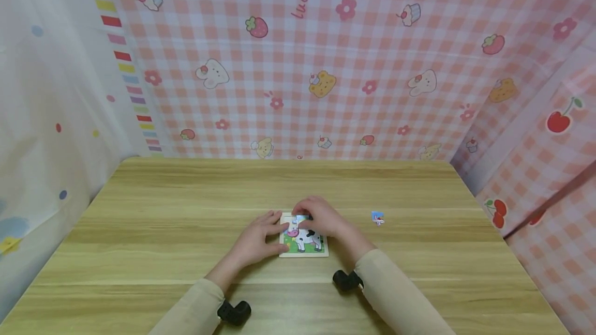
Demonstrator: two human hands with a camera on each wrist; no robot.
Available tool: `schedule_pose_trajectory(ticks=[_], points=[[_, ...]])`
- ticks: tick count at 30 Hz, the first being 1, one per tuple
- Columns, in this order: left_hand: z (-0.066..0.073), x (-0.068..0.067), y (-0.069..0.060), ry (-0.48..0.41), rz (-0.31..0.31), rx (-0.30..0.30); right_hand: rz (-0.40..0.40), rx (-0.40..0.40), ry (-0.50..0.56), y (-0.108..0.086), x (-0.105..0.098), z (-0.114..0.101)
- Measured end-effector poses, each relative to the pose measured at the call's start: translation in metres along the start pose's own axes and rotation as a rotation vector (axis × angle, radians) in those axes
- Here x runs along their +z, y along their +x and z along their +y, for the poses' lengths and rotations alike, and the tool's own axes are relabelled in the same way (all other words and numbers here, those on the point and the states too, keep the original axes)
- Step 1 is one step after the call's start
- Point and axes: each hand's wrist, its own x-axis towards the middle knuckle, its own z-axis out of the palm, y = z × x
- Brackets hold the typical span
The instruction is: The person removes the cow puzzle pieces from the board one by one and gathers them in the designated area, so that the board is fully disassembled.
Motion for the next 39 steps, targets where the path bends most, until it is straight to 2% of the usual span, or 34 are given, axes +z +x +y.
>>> schedule_pose_trajectory(ticks=[9, 21, 33, 39], points=[[-0.001, 0.001, 0.000, 0.006, 0.004, 0.007, 0.014, -0.002, 0.054, -0.001, 0.005, 0.006], [0.000, 0.002, 0.001, 0.005, 0.004, 0.001, 0.005, -0.021, 0.210, -0.003, 0.004, 0.011], [-0.004, 0.001, 0.003, 0.009, 0.003, 0.030, 0.055, -0.061, 0.166, -0.005, 0.004, 0.009], [-0.003, 0.001, 0.003, 0.006, 0.000, 0.018, 0.072, -0.054, 0.162, -0.006, 0.005, 0.009]])
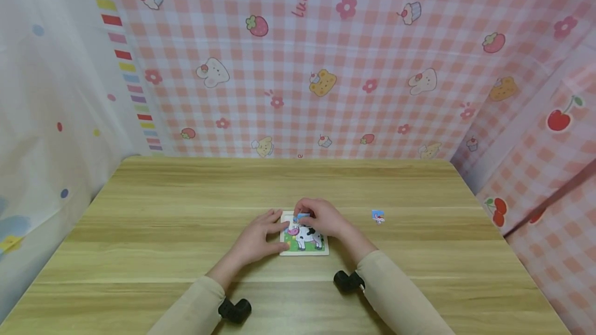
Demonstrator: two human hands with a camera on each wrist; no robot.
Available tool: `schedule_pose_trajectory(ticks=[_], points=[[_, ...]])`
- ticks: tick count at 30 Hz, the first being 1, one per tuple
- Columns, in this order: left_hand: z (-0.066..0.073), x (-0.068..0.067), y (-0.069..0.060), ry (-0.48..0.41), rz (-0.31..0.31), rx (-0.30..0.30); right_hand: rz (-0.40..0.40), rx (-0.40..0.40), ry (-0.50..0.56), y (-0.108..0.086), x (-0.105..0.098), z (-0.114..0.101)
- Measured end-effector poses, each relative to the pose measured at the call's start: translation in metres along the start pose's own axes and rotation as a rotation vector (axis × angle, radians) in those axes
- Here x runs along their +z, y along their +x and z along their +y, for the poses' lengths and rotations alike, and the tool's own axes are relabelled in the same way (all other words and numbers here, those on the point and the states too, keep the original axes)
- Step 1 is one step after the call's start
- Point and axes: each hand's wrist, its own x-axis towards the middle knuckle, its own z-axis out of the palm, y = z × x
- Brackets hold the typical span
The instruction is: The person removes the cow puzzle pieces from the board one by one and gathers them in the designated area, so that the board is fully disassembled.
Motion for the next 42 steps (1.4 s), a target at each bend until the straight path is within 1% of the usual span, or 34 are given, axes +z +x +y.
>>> schedule_pose_trajectory(ticks=[4, 11, 15, 21, 28, 31, 38, 42], points=[[0.001, -0.001, 0.000, 0.000, 0.003, -0.006, 0.025, 0.023, 0.027, 0.000, 0.000, 0.000], [0.002, -0.002, -0.001, -0.002, 0.000, -0.013, 0.055, 0.105, 0.137, -0.004, -0.004, 0.003], [0.002, -0.001, -0.001, -0.001, 0.000, -0.013, 0.083, 0.114, 0.187, -0.011, -0.010, 0.007], [0.002, 0.000, 0.000, 0.006, -0.006, -0.007, 0.116, 0.087, 0.207, -0.027, -0.021, 0.018], [0.003, -0.001, 0.000, 0.006, -0.006, -0.021, 0.121, 0.107, 0.197, -0.050, -0.038, 0.030], [0.004, -0.001, 0.000, 0.002, -0.004, -0.026, 0.126, 0.119, 0.207, -0.060, -0.044, 0.036], [0.003, 0.000, 0.001, 0.009, -0.008, -0.030, 0.174, 0.175, 0.231, -0.087, -0.062, 0.050], [0.003, 0.000, 0.000, 0.003, -0.009, -0.033, 0.198, 0.186, 0.257, -0.102, -0.074, 0.059]])
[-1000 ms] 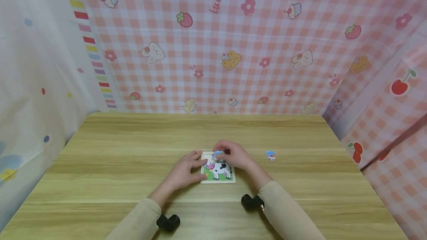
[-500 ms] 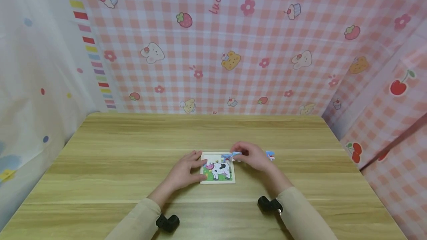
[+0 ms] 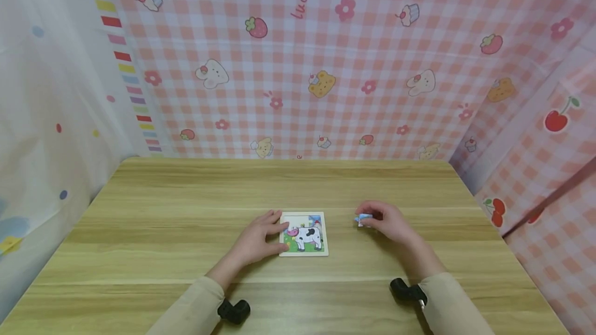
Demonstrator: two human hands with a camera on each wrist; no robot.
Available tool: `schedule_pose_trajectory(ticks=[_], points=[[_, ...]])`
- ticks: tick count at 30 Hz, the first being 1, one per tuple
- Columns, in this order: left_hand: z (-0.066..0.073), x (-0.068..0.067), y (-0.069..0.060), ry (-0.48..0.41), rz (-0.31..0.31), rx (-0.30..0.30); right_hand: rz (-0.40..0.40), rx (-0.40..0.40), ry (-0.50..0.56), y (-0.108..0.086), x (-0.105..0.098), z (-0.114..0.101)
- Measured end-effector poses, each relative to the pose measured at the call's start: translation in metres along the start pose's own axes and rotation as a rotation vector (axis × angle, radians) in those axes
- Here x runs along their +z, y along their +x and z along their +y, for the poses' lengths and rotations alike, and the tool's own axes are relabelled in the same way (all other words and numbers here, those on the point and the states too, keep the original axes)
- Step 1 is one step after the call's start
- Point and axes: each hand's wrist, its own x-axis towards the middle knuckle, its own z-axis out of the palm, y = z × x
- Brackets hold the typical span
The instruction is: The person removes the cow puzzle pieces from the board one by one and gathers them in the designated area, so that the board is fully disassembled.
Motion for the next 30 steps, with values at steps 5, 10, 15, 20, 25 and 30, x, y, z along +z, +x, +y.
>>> schedule_pose_trajectory(ticks=[5, 10, 15, 20, 25, 30], points=[[0.000, -0.001, 0.000, 0.002, 0.000, -0.001, 0.030, 0.016, 0.022, -0.009, -0.018, 0.009], [-0.001, 0.000, -0.001, 0.010, -0.003, -0.001, 0.069, 0.012, 0.002, -0.014, -0.032, 0.018], [0.000, -0.001, -0.001, 0.017, -0.006, 0.003, 0.100, 0.017, -0.013, -0.017, -0.042, 0.027], [0.000, -0.001, 0.000, 0.013, -0.006, 0.004, 0.085, 0.018, -0.046, -0.020, -0.048, 0.036], [-0.001, -0.001, 0.000, 0.015, -0.006, 0.011, 0.079, 0.048, -0.090, -0.020, -0.049, 0.041], [0.000, -0.001, 0.000, 0.013, -0.008, 0.016, 0.090, 0.080, -0.133, -0.019, -0.049, 0.041]])
